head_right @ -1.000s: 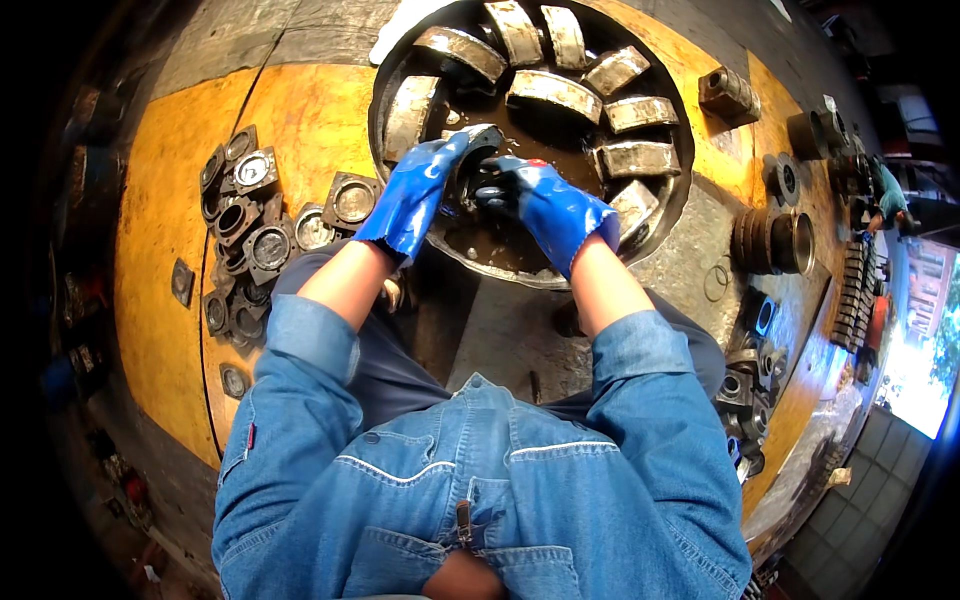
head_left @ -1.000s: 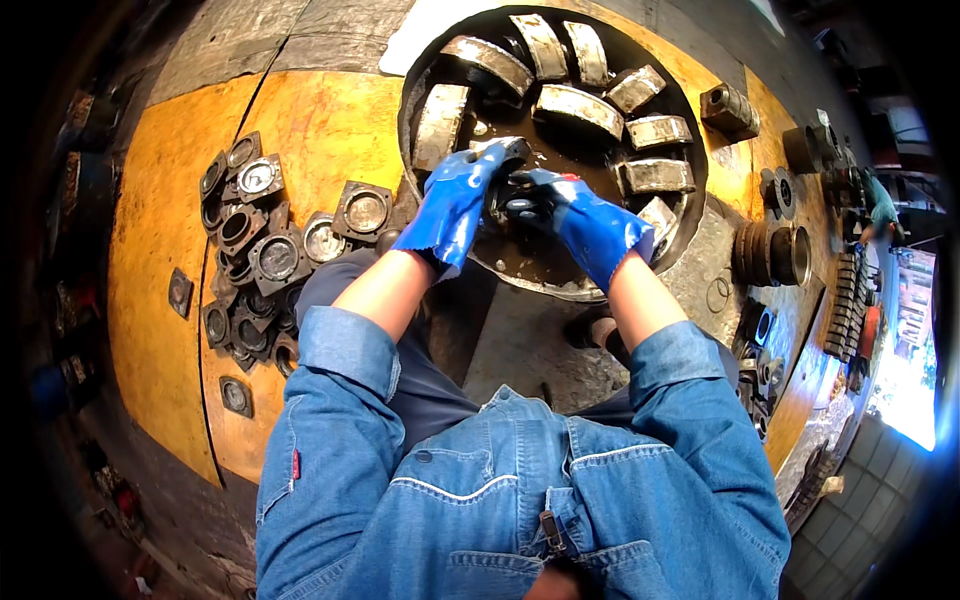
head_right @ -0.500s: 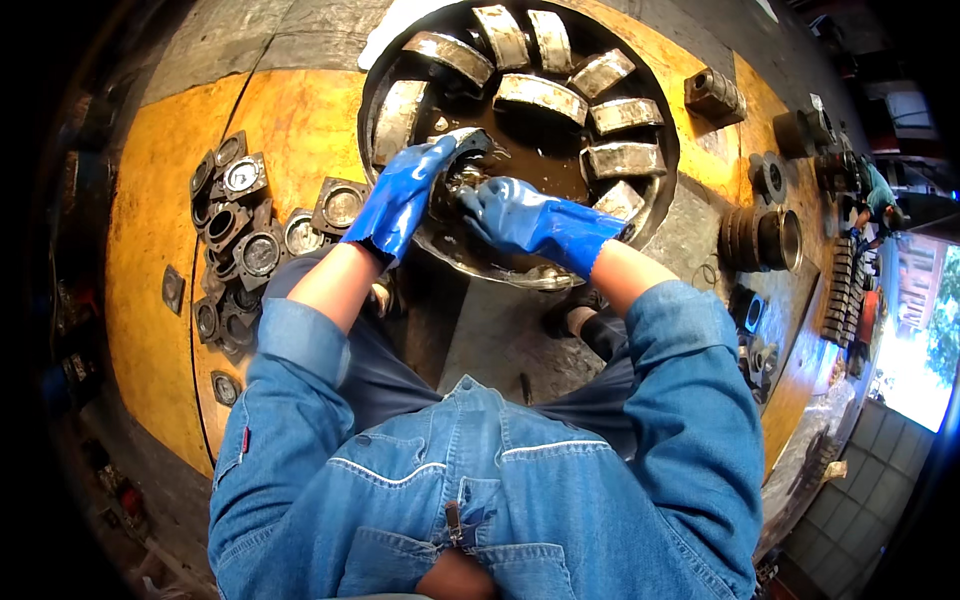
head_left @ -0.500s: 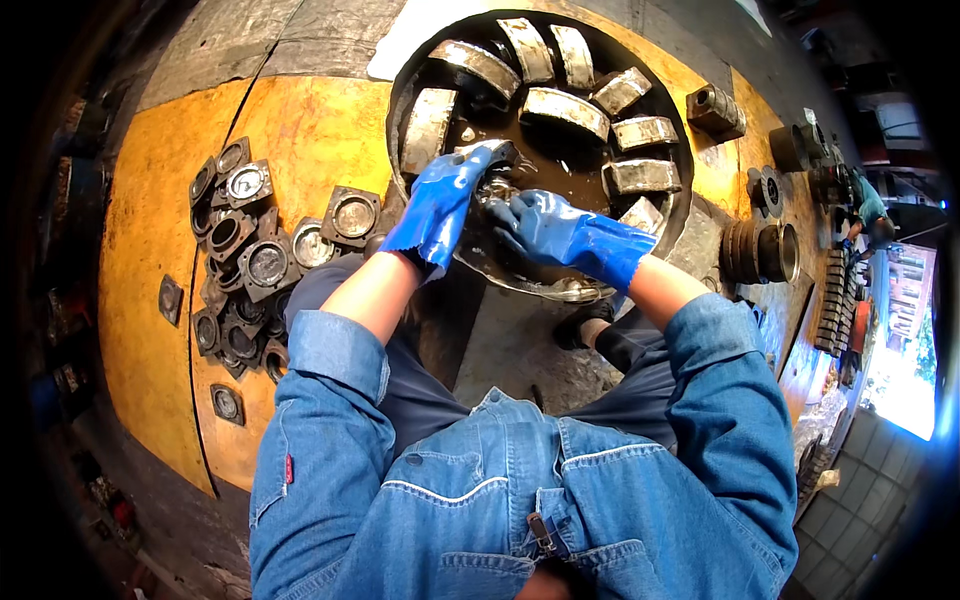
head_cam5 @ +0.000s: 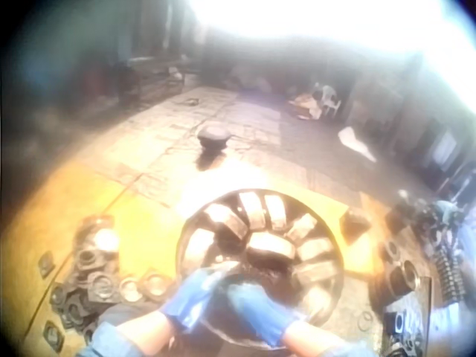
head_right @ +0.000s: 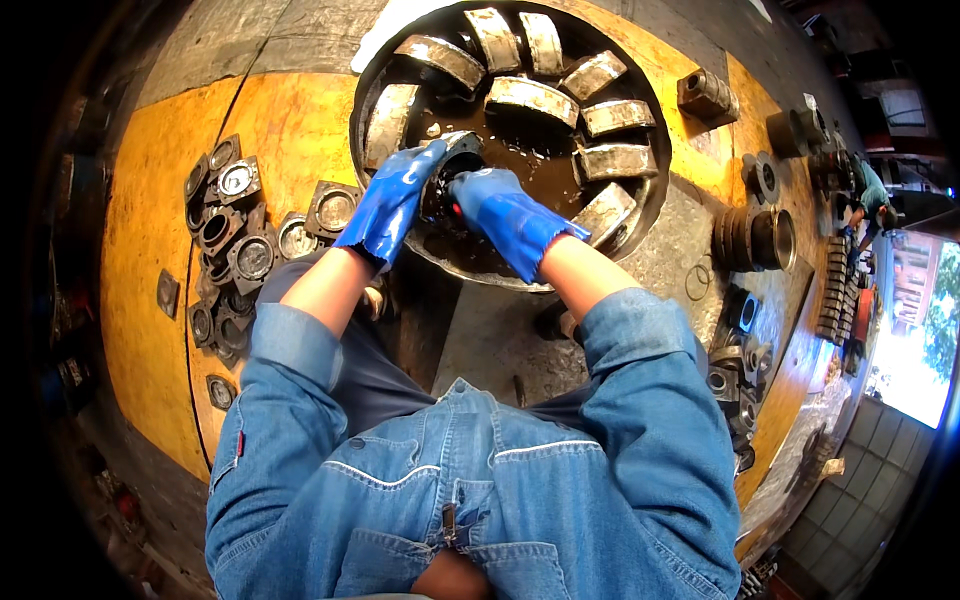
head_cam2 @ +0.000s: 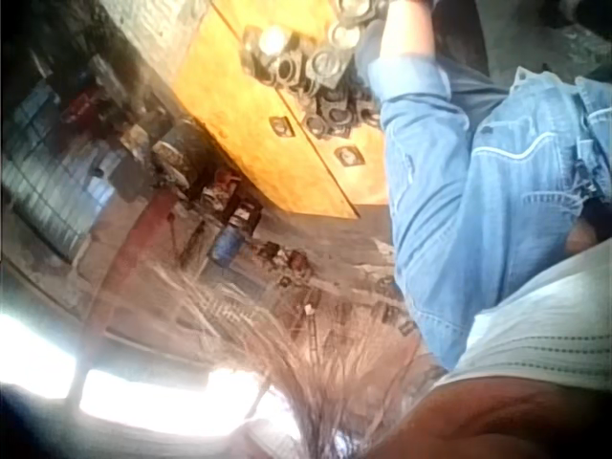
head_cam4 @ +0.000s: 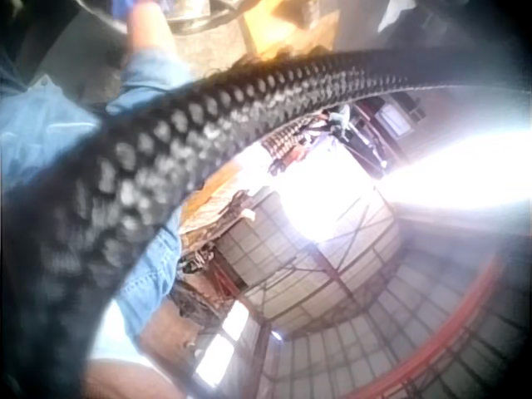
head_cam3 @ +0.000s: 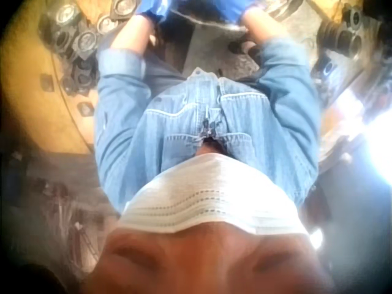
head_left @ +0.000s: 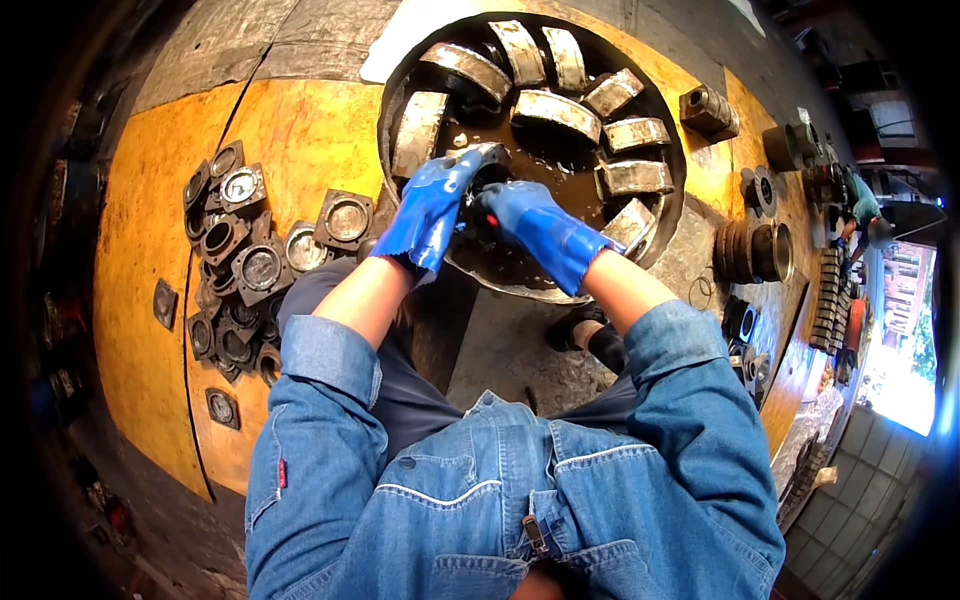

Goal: The person, wearing blue gloves, cleans several metal machine components in a large basin filled with dark liquid, using a small brush to scrub the surfaces and then setting them aside.

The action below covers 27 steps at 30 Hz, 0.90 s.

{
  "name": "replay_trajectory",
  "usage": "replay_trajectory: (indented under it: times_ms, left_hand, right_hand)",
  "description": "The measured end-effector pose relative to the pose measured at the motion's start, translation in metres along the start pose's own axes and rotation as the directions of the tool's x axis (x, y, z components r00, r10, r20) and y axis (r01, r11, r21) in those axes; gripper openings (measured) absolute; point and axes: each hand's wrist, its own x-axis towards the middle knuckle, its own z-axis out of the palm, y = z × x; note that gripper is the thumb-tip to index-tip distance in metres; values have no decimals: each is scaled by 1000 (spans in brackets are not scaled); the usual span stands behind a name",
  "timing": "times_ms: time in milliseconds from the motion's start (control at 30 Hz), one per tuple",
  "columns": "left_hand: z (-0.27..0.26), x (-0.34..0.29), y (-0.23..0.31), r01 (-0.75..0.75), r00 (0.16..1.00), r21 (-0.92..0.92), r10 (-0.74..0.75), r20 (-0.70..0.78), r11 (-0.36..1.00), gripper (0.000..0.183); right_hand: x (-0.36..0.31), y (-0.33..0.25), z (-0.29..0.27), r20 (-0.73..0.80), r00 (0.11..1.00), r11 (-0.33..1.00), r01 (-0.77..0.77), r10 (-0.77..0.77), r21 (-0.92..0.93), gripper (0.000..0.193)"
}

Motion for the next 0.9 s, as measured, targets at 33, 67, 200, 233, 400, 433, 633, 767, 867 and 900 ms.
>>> replay_trajectory:
  times_ms: [33,67,200,233,400,433,633,767,867,900]
  left_hand:
    - [0,4,-1,7,1000,8,-7,-1,1000,53]
    - [0,6,-2,12,1000,20,-12,-5,1000,54]
    - [1,2,4,24,999,64,-22,-38,998,53]
    - [4,-1,8,19,999,54,-18,-30,998,52]
    - [4,6,-5,-92,995,90,96,-39,992,52]
    - [5,1,2,-64,997,94,68,-42,994,52]
    - [-3,6,-2,-80,996,200,88,-31,977,58]
    - [0,6,-2,-21,999,167,29,-46,986,59]
    - [5,5,-1,-85,995,57,88,-50,995,59]
    - [8,2,6,-20,999,27,21,-49,999,60]
  right_hand:
    - [1,5,6,-69,997,979,-2,16,202,32]
    - [3,10,11,-134,990,918,11,45,396,30]
    - [6,17,-4,34,990,640,-114,137,760,20]
    - [-2,15,19,-154,967,285,92,204,954,26]
    - [16,16,45,440,838,-822,16,322,569,37]
    - [12,15,48,487,828,-917,77,278,392,35]
    - [-7,19,59,470,857,-920,337,213,-199,51]
    - [3,23,72,411,895,-970,227,172,-88,43]
    - [6,28,59,391,887,-961,170,246,220,40]
    - [4,24,47,438,829,-879,124,347,460,34]
